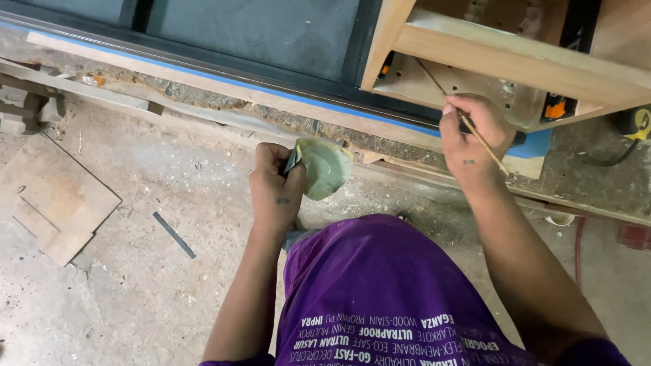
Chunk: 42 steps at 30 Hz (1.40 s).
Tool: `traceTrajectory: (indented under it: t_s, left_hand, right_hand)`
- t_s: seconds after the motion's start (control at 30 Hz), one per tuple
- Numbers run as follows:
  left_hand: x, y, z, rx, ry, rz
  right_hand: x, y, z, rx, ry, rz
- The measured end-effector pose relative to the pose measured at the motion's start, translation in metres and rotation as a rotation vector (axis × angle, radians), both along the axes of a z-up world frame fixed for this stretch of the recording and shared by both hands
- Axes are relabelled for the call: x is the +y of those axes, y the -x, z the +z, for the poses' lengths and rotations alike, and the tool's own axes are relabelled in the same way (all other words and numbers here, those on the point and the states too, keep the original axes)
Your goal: Applying a white mixture, likely glue or filler, to the interior joints and surfaces of a wooden cabinet using a small stick as an applicator.
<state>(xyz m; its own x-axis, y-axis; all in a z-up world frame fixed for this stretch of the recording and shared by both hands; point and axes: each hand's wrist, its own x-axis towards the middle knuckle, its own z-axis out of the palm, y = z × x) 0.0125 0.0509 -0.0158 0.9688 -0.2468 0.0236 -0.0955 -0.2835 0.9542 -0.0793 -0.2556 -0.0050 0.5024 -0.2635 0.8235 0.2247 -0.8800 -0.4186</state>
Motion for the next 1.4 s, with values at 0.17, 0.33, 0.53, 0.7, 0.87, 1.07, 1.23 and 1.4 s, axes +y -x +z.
traceTrajectory:
  t_s: [0.17, 0.33, 0.53, 0.7, 0.87, 1.07, 1.23, 1.4]
  left_hand:
    - [0.002, -0.001, 0.004, -0.011, -0.008, 0.007]
    - [0.003, -0.002, 0.003, -0.008, -0.011, 0.017]
    - [0.0, -0.004, 0.002, -0.001, -0.006, 0.026]
    - [0.0, -0.004, -0.001, -0.006, -0.007, 0.024]
    - [0.001, -0.004, -0.002, -0.013, -0.001, 0.033]
    - [0.0, -0.003, -0.001, 0.004, 0.004, 0.046]
    - [0.0, -0.003, 0.011, 0.004, 0.01, 0.018]
    - [0.0, -0.004, 0.022, 0.028, 0.009, -0.013]
  right_hand:
    - [0.003, 0.0, 0.008, 0.001, 0.003, 0.014]
    - [-0.006, 0.0, 0.007, 0.006, 0.011, 0.047]
    - [-0.011, -0.001, 0.007, -0.017, 0.048, 0.015]
    - [-0.01, -0.004, 0.002, -0.012, 0.081, 0.012]
    - [-0.011, -0.003, 0.003, -0.01, 0.04, 0.031]
    - [-0.015, -0.007, 0.005, -0.004, 0.077, 0.017]
    - [-0.01, -0.008, 0.013, 0.063, 0.059, 0.054]
    - [-0.007, -0.008, 0.016, 0.131, 0.128, 0.026]
